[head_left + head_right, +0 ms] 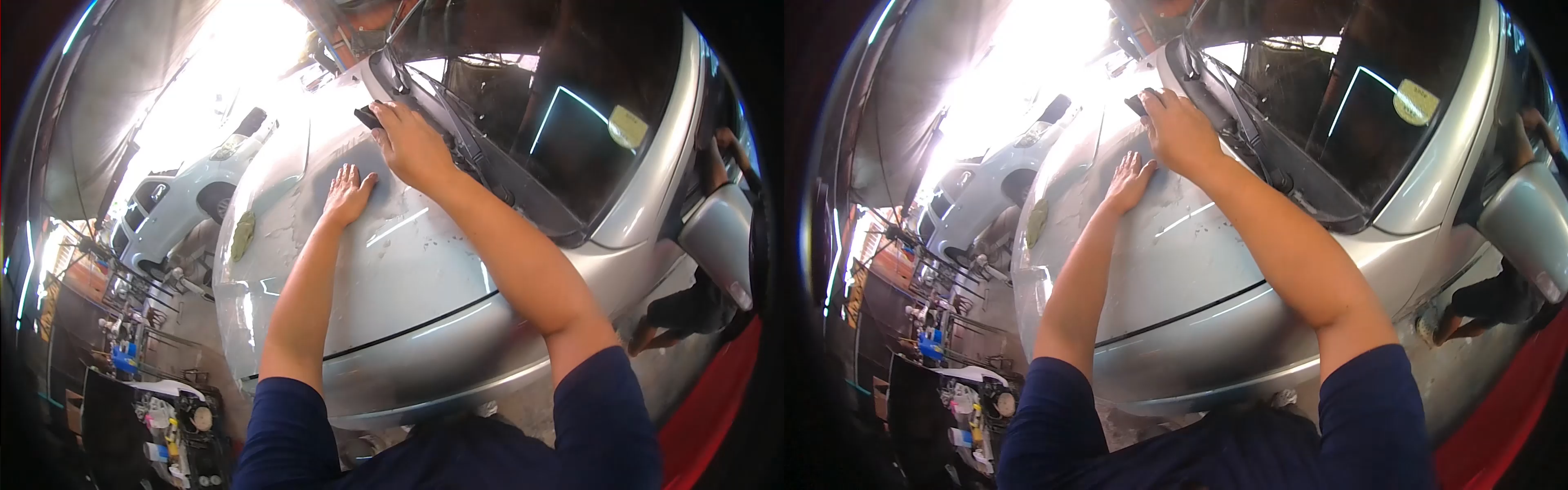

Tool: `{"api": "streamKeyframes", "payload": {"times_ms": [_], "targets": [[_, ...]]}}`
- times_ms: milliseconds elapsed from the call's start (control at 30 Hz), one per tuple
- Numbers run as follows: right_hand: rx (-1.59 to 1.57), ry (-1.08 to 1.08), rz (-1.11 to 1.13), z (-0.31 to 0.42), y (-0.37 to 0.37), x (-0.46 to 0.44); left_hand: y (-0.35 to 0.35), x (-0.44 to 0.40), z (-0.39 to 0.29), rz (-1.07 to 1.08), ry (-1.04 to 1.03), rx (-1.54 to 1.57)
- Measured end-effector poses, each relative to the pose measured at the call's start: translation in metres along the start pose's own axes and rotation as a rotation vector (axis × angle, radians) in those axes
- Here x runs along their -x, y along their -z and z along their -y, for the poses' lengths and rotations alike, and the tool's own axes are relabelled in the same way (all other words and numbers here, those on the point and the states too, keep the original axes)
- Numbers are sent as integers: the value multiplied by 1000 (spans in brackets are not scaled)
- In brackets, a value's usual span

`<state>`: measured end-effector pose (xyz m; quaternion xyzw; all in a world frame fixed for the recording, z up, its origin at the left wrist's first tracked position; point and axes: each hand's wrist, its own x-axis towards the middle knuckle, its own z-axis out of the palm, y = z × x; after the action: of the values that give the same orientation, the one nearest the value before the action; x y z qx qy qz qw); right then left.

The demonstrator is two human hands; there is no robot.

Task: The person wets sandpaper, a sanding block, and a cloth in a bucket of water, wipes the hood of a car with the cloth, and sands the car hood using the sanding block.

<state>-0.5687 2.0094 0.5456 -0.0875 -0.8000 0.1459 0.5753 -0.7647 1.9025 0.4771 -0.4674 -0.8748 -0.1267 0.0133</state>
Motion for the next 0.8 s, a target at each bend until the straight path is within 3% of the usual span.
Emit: {"api": "streamKeyframes", "payload": {"times_ms": [600, 800], "targets": [[-26, -130, 156, -2, -1, 10, 9, 148, -27, 51, -125, -7], [67, -51, 503, 4, -9, 18, 20, 152, -11, 95, -123, 37]]}}
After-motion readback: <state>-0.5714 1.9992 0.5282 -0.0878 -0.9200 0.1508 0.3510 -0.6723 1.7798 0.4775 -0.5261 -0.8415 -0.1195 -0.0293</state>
